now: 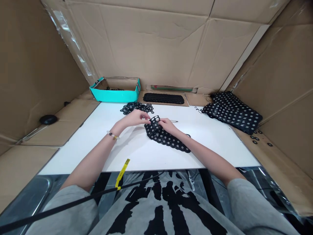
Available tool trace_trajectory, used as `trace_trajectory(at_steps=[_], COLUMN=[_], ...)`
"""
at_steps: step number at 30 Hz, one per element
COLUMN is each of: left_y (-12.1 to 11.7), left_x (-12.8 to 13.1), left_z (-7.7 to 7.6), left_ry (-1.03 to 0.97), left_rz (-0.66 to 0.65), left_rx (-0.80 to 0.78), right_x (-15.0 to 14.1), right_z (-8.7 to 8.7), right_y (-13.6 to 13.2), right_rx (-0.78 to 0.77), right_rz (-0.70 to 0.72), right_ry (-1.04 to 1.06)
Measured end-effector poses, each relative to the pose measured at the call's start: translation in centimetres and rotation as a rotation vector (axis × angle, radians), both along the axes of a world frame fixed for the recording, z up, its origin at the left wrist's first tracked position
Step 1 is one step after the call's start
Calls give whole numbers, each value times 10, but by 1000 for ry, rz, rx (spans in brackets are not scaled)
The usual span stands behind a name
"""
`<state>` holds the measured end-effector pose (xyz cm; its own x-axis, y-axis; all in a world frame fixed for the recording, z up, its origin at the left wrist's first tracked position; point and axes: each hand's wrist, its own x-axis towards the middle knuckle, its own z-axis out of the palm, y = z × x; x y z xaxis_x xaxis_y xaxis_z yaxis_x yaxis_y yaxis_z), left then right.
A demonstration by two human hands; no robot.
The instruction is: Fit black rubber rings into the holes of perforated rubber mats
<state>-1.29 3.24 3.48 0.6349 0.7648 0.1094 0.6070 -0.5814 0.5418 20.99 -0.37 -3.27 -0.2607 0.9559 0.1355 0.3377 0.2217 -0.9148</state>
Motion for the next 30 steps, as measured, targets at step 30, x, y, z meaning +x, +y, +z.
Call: trace_trajectory(at_steps=[30], left_y=[51], left_x=[-39], left_z=[-32], left_ry=[-501], left_rz=[634], left_rx=[279], right_x=[19], right_z=[17], right_y=[0], right_rx=[-156], right_rz=[144], right_ry=[-33])
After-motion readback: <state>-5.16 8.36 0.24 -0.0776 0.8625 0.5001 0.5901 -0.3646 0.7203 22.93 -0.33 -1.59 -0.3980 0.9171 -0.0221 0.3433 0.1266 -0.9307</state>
